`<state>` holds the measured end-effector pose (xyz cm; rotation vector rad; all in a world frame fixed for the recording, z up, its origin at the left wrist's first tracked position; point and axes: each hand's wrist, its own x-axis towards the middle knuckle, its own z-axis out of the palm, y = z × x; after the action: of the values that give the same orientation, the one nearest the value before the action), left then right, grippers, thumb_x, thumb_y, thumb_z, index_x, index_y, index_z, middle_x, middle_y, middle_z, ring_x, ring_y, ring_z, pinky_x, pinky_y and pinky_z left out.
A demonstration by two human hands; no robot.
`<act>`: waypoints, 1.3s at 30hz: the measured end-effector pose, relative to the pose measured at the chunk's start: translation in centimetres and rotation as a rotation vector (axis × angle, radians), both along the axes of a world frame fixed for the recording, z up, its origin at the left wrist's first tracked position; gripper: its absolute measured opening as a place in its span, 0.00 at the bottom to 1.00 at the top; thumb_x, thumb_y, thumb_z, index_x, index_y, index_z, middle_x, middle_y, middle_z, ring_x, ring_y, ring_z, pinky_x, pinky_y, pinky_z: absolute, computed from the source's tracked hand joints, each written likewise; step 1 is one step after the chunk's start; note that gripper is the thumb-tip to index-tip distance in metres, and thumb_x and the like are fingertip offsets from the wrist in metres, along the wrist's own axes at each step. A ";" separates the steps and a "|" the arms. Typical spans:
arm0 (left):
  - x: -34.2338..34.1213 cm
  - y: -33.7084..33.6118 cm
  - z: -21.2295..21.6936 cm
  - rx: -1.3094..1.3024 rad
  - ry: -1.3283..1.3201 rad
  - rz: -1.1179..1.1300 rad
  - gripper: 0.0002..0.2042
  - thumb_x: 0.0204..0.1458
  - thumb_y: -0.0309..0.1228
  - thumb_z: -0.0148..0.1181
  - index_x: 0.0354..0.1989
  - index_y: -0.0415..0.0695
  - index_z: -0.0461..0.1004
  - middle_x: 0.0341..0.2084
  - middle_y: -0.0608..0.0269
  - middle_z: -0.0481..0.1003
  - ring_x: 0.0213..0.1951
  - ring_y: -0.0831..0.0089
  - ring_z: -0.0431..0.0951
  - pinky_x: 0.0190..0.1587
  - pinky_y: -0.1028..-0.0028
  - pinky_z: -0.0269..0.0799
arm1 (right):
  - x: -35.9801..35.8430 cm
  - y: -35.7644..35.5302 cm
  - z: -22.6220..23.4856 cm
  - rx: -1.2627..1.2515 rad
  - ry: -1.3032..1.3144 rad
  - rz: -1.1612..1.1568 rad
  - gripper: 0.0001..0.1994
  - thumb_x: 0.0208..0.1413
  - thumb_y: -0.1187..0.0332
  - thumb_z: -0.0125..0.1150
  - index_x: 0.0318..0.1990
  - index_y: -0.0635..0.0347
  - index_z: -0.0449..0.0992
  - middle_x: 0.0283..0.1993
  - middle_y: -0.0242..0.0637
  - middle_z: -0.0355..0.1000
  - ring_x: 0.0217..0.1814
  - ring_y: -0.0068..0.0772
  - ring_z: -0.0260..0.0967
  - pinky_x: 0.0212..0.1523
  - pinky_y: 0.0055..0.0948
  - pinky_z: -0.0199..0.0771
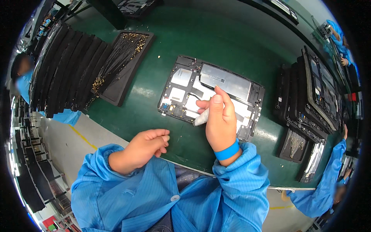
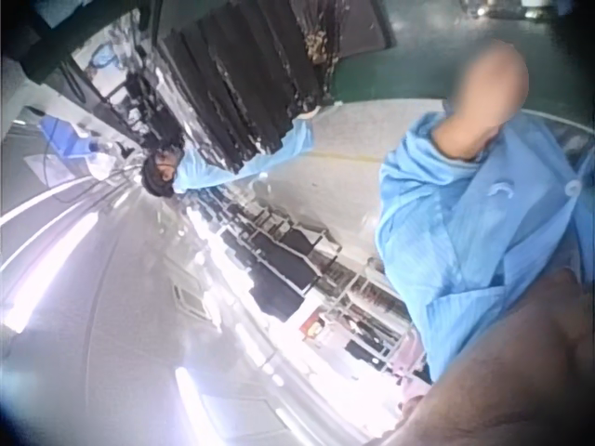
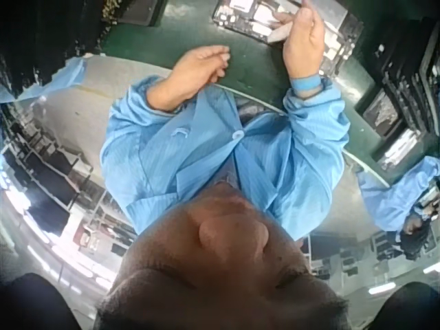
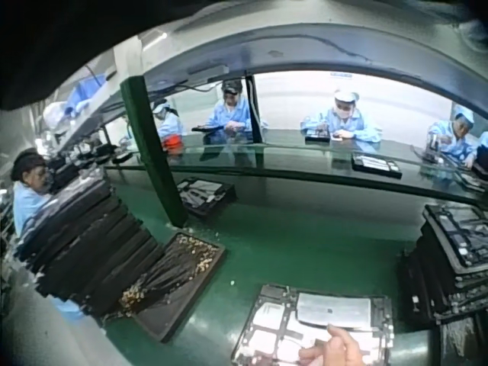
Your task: Assembling internal components and wiring of electronic devices on a production line.
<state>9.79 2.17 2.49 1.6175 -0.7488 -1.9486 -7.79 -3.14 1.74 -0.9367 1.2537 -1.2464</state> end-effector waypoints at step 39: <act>-2.4 -2.5 -1.0 0.023 0.009 0.004 0.14 0.50 0.39 0.46 0.38 0.40 0.63 0.21 0.64 0.69 0.19 0.78 0.71 0.15 0.81 0.67 | -23.2 9.1 -2.8 0.432 1.575 -0.651 0.15 0.45 0.54 0.49 0.38 0.48 0.72 0.45 0.45 0.64 0.38 0.51 0.64 0.40 0.37 0.66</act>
<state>7.35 -0.38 1.51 1.6218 -0.7211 -1.9669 -31.04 5.93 -1.10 -1.2062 3.0795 -0.3911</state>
